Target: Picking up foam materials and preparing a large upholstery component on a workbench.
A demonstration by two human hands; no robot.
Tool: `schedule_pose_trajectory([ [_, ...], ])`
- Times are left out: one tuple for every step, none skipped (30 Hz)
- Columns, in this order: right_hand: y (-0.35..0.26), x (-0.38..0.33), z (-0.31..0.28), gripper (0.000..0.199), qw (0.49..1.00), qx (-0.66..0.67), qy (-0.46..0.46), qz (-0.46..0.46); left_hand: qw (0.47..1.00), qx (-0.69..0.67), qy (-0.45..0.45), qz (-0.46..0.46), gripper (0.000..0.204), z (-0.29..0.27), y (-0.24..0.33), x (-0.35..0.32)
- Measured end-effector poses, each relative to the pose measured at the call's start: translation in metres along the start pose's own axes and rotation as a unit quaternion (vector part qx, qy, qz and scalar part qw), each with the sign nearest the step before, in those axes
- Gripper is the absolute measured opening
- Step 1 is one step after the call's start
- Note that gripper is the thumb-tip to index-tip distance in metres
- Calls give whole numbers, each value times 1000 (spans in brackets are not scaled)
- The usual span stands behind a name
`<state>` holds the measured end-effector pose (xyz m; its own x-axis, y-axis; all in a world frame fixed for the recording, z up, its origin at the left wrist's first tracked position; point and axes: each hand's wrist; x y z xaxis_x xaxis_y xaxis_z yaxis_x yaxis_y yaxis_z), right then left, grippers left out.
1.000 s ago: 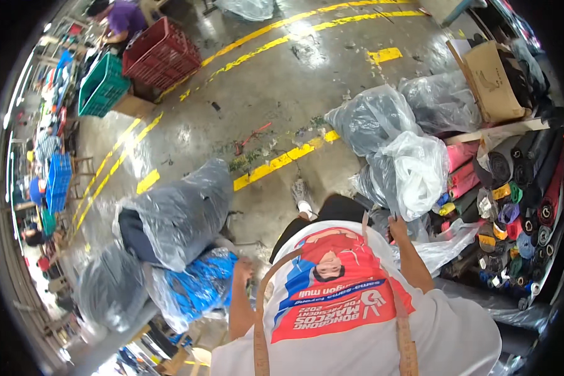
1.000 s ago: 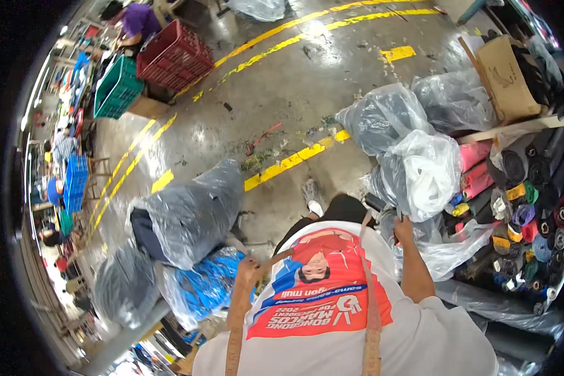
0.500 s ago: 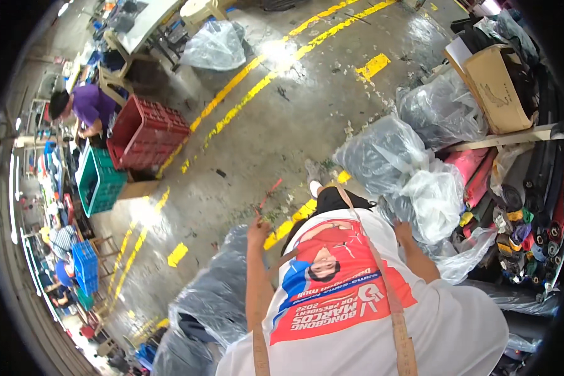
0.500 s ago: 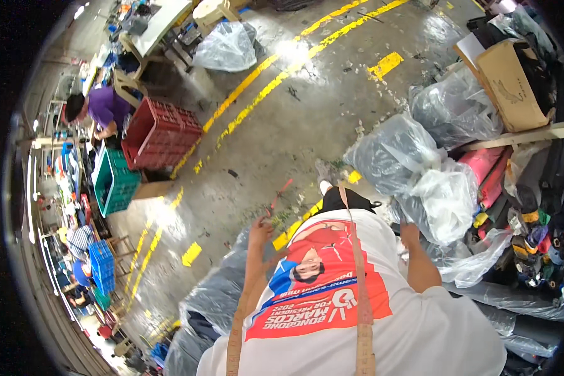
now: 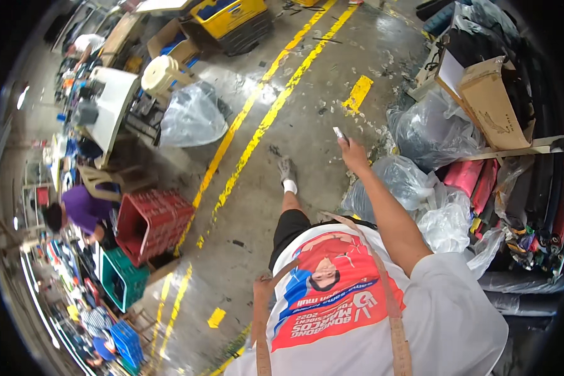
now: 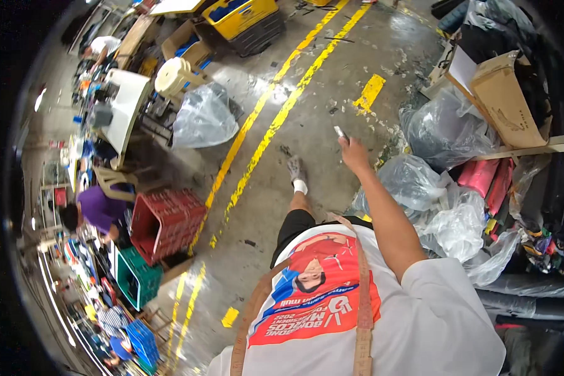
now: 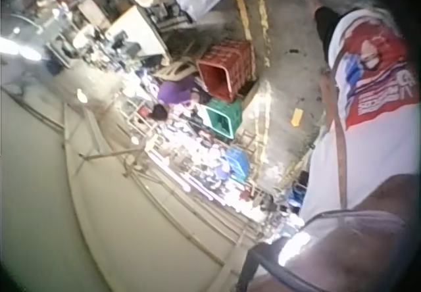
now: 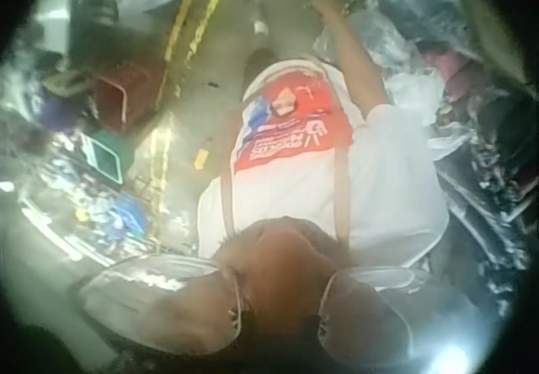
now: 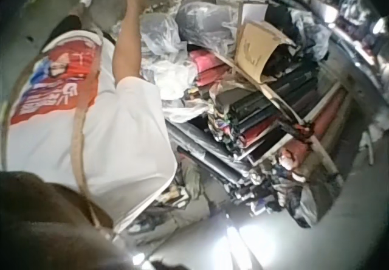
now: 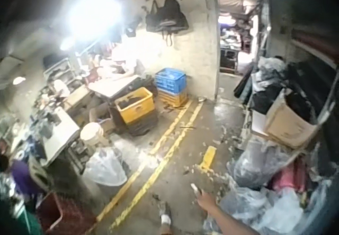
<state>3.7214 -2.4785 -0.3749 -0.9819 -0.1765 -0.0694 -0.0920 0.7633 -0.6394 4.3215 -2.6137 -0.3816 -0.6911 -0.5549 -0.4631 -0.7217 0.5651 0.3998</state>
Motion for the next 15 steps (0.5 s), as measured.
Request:
schedule_pose_trajectory([
  [-6,19,5,54,1000,-8,10,-3,1000,4,-6,15,37,-10,1,30],
  [-12,25,7,53,999,3,-15,34,995,-68,21,-69,35,-19,-2,48],
  [-15,23,3,53,997,15,-38,71,978,-138,47,-149,33,-29,-5,70],
  [-8,19,8,51,995,-20,-45,92,945,-218,85,-227,32,-36,-1,96],
  [26,20,11,51,983,-39,-18,177,951,-221,77,-201,32,-53,15,153],
  [61,16,4,52,963,-57,-55,259,969,-186,31,-163,33,-73,32,210],
  [71,-4,-7,52,985,-118,-24,120,979,-146,-4,-140,36,-99,38,251],
  [77,8,-8,53,953,-101,-37,284,987,-104,-39,-114,39,-127,45,296],
  [95,0,-4,50,955,-83,26,285,991,-57,-73,-100,42,-157,51,319],
  [118,-3,-10,47,944,-67,39,322,990,-14,-117,-84,46,-175,54,339],
  [137,-8,-18,43,929,-46,56,364,988,-31,-100,-112,51,-180,47,383],
  [158,-20,-21,40,919,-62,109,374,987,-41,-81,-132,57,-185,46,449],
  [165,-22,-18,37,913,-81,154,369,984,-66,-78,-145,57,-202,49,495],
  [165,-19,-23,38,902,-68,177,389,981,-86,-80,-154,57,-220,61,537],
  [164,-17,-27,38,890,-55,199,407,990,-59,-60,-111,57,-237,77,580],
])
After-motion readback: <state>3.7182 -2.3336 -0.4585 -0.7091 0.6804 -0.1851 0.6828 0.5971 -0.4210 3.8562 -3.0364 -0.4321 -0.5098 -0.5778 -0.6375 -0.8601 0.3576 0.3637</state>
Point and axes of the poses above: each hand's wrist, its own x-axis towards the middle knuckle, its own z-axis out of the palm, y = z × x, and after that the axes turned 12 degrees about y, right-handed
